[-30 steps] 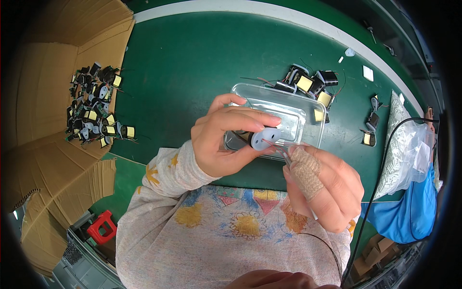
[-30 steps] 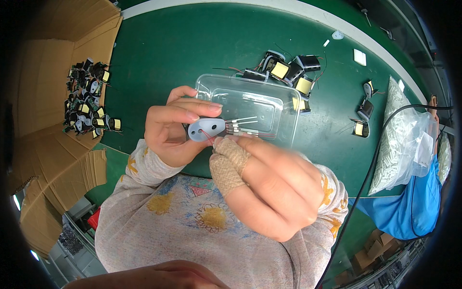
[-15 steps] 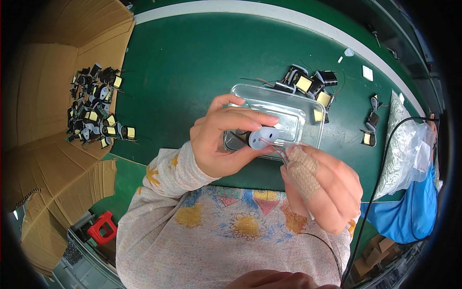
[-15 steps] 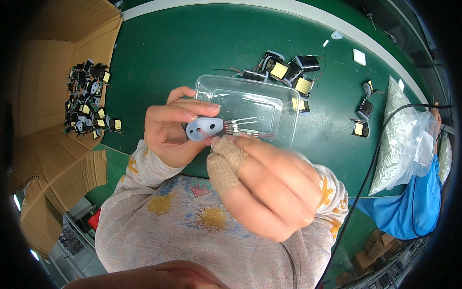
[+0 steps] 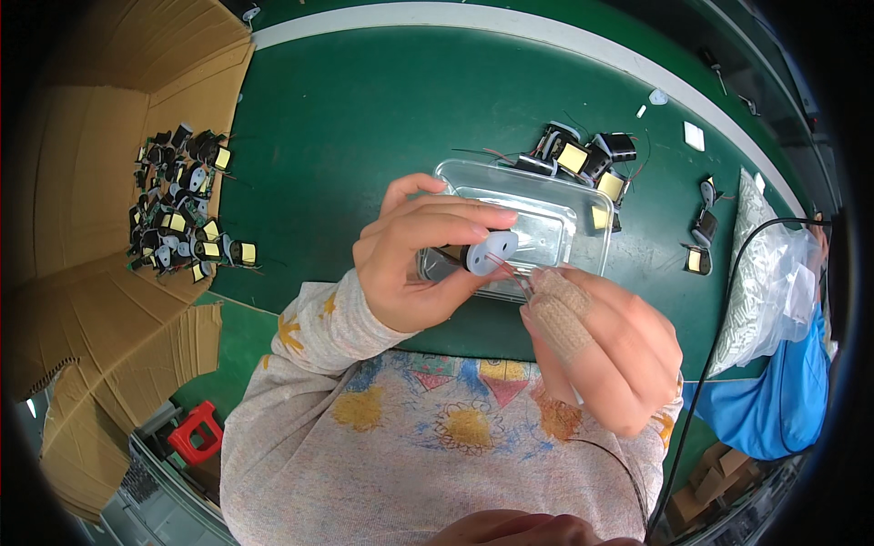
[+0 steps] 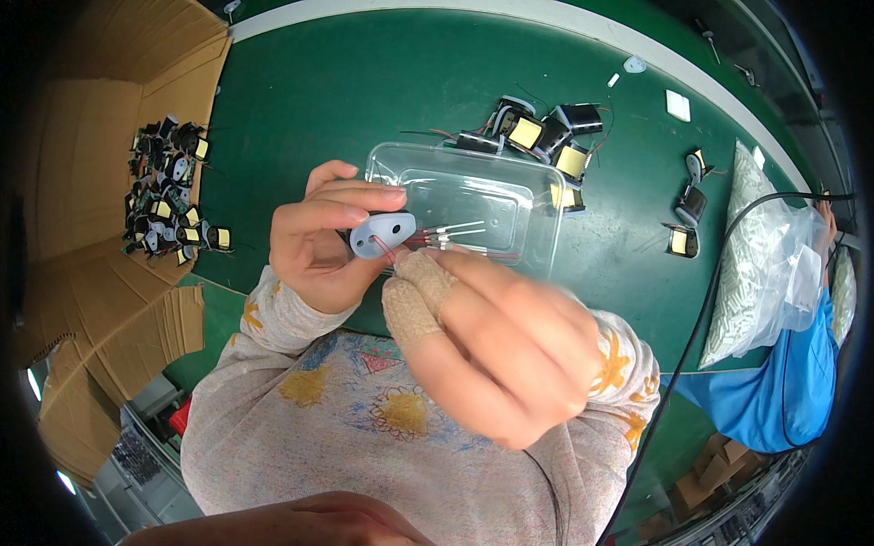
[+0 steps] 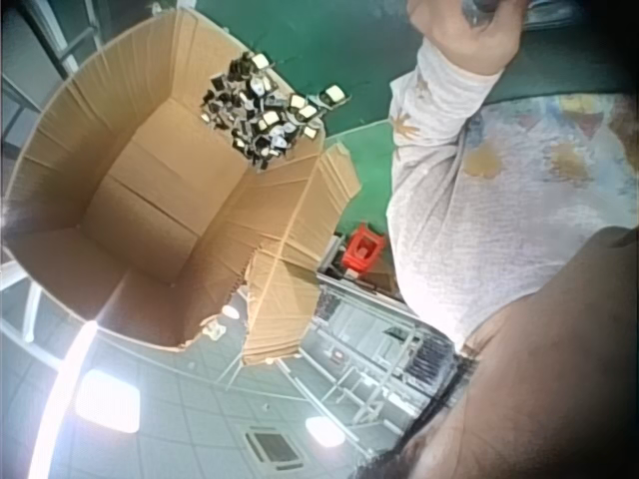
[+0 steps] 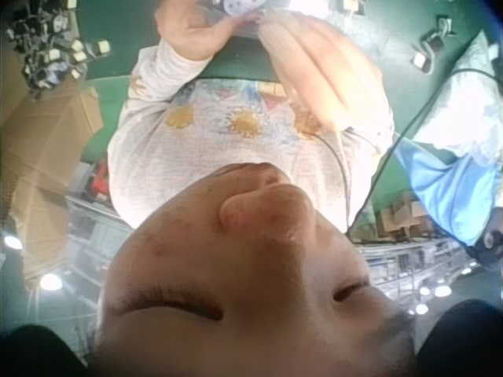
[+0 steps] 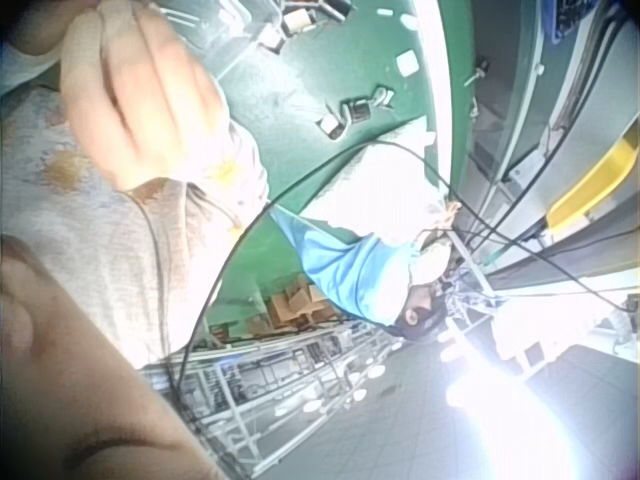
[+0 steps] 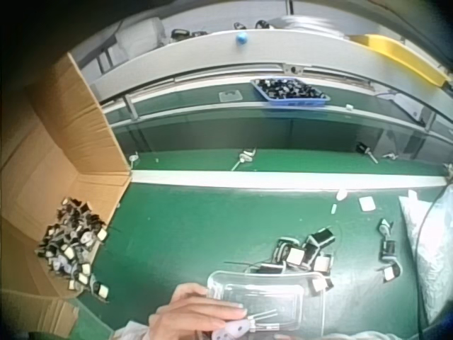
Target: The person assembles small black plastic electronic components by inserting internal wires and pins into a grey plastic housing and snapping them together by hand.
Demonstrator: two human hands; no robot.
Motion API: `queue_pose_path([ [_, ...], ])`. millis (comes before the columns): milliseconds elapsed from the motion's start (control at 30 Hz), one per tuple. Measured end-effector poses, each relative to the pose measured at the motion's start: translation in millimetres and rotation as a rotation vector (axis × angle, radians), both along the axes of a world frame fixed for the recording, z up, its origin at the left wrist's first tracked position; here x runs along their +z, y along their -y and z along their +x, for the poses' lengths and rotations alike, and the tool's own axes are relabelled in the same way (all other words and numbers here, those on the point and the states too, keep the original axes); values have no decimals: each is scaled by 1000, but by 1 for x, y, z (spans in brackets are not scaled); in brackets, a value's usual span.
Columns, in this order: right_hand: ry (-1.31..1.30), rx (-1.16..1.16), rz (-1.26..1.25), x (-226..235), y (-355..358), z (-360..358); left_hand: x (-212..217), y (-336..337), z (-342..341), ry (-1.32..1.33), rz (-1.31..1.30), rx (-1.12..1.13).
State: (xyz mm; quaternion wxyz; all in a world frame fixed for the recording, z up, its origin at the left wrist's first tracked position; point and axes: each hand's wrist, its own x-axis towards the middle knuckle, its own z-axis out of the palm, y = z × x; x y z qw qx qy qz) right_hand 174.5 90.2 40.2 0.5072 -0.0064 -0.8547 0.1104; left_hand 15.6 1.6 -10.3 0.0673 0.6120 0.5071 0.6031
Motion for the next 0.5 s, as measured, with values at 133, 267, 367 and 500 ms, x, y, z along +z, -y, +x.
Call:
queue_pose_path([
  [133, 51, 21, -73, 1, -2, -3, 5, 0, -5, -139, -32, -82],
  [267, 215, 160, -429, 7, -14, -2, 5, 4, -3, -65, -89, -94],
  [367, 254, 119, -525, 5, -22, -2, 4, 4, -5, 58, -147, -148],
  [500, 314, 42, -518, 10, -21, -2, 5, 5, -5, 179, -170, -220],
])
